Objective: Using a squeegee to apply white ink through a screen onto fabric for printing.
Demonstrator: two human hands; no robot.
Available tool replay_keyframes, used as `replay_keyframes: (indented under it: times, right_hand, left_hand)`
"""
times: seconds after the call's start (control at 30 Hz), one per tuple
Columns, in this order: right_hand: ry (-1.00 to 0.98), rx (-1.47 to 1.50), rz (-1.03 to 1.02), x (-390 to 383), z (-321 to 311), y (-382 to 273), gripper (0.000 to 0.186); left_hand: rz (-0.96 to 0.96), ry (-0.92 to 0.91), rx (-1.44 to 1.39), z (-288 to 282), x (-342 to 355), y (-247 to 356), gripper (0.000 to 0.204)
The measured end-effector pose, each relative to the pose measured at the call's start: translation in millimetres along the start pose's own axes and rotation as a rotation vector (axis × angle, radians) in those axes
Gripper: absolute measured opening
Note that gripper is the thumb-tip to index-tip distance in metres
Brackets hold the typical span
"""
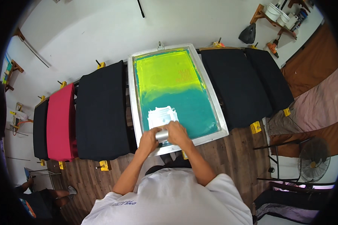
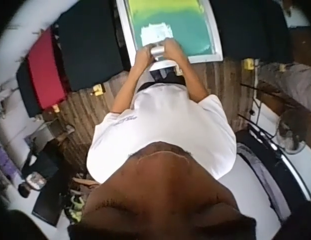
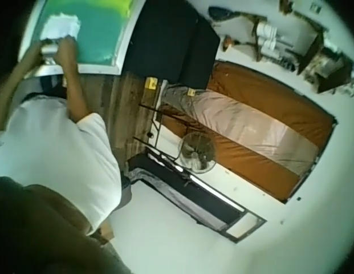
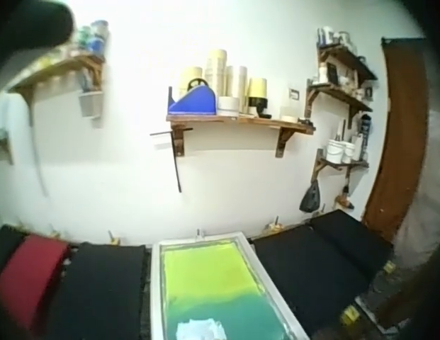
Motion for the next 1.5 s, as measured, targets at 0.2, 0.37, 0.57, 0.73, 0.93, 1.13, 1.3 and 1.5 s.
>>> replay_keyframes:
  times: [0.2, 0.37, 0.57, 0.73, 0.93, 1.13, 1.3, 1.5]
  right_hand:
    - [0.017, 0.025, 0.003, -45.7, 8.3, -8.3, 0.042]
    - [-0.18, -0.004, -0.022, 8.7, -2.0, 5.7, 0.028]
    - [-0.101, -0.008, -0.025, 67.7, -24.6, 10.3, 0.034]
    - [0.134, -0.064, -0.172, 11.4, -7.3, 1.6, 0.036]
    - [0.103, 0.017, -0.182, -46.8, -1.7, -17.3, 0.042]
    - [-0.107, -0.037, -0.167, 29.9, -22.3, -6.2, 0.027]
    - [-0.211, -0.013, -0.094, 79.5, -23.4, 10.4, 0.033]
    - [-0.174, -0.056, -0.066, 84.2, -11.2, 13.0, 0.032]
  left_hand:
    - [-0.006, -0.059, -0.068, -5.5, -35.0, 22.0, 0.043]
    - [-0.114, -0.251, 0.061, -6.2, 7.5, 6.8, 0.039]
    - [-0.063, -0.082, 0.039, -23.9, 68.4, -6.0, 0.04]
    - [0.08, 0.016, -0.035, -4.8, 13.1, 3.5, 0.05]
    - [0.059, -0.015, 0.058, -1.9, -42.3, 26.5, 0.058]
    - [-0.092, -0.149, 0.005, -26.3, 26.1, 21.5, 0.044]
    - [-0.106, -0.097, -0.018, -26.8, 73.6, -2.0, 0.04]
    - [-0.074, -0.069, 0.048, -26.7, 71.9, -0.5, 0.04]
Point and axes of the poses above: each hand's wrist, its own x-axis towards the middle knuckle, its own z-axis out of the palm, y = z × x, the point moved 9 cm from there along x, towards the middle knuckle, and after that the axes turned 7 degrees about -z, right-handed, at the moved point
